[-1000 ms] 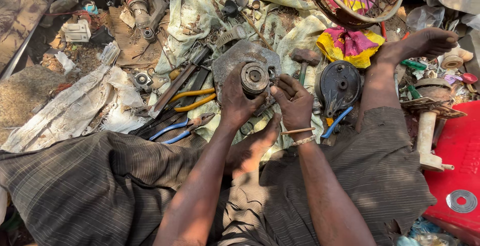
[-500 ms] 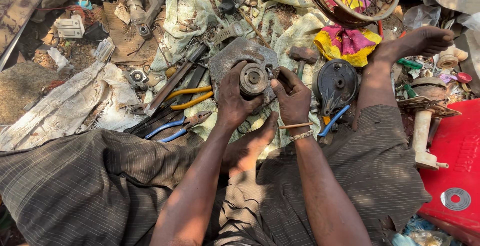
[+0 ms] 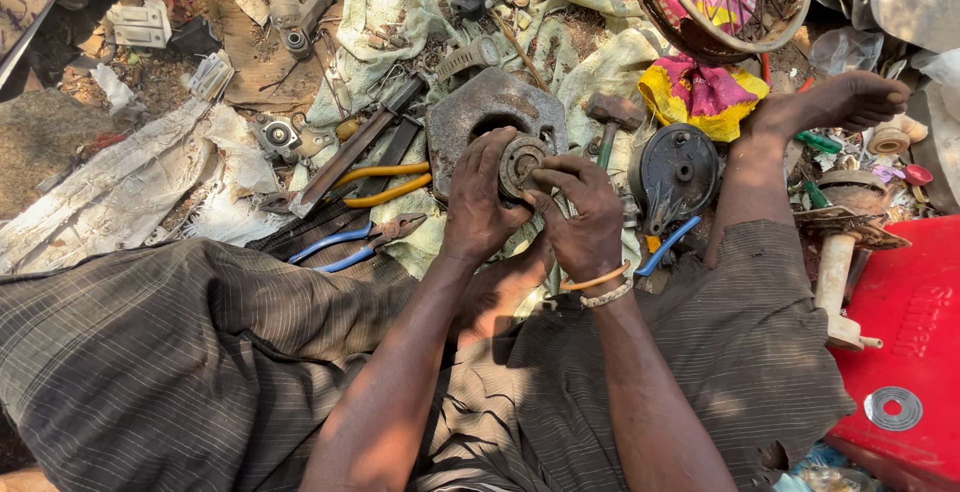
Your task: The person sits on the ground and uses a screwdriver to scrape and clean the inside of a metal cylinder. They repeatedly rotate the cylinder, scrape different sections, and inspect the interior surface.
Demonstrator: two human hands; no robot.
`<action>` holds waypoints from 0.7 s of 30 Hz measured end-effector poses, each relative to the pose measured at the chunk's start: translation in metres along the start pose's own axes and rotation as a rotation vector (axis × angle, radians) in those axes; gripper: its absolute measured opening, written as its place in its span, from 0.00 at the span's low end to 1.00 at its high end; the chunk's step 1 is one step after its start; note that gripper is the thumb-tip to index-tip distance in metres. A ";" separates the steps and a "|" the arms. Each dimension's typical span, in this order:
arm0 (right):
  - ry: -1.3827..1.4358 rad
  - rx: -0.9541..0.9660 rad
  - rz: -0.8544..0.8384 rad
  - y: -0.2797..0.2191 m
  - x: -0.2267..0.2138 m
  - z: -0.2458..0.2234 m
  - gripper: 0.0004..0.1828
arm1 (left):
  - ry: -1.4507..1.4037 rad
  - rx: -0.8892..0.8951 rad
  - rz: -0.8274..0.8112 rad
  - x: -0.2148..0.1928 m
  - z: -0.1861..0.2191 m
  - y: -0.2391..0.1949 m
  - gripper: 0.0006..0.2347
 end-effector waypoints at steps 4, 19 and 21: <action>0.131 0.125 -0.026 0.002 -0.002 0.006 0.23 | 0.016 -0.015 0.002 0.000 0.000 0.002 0.39; 0.569 0.475 0.018 -0.008 0.014 0.049 0.19 | 0.001 -0.003 -0.020 -0.005 0.012 -0.002 0.42; 0.763 0.512 0.061 -0.009 0.017 0.053 0.18 | 0.004 -0.001 -0.020 -0.004 0.012 -0.003 0.43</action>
Point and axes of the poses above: each hand's wrist, its own y-axis towards the middle knuckle, its own x-axis out of the palm, z = x × y, the point moved 9 cm from there along y, towards the middle knuckle, and after that the axes turned 4 degrees about -x, right-handed, at the moved point
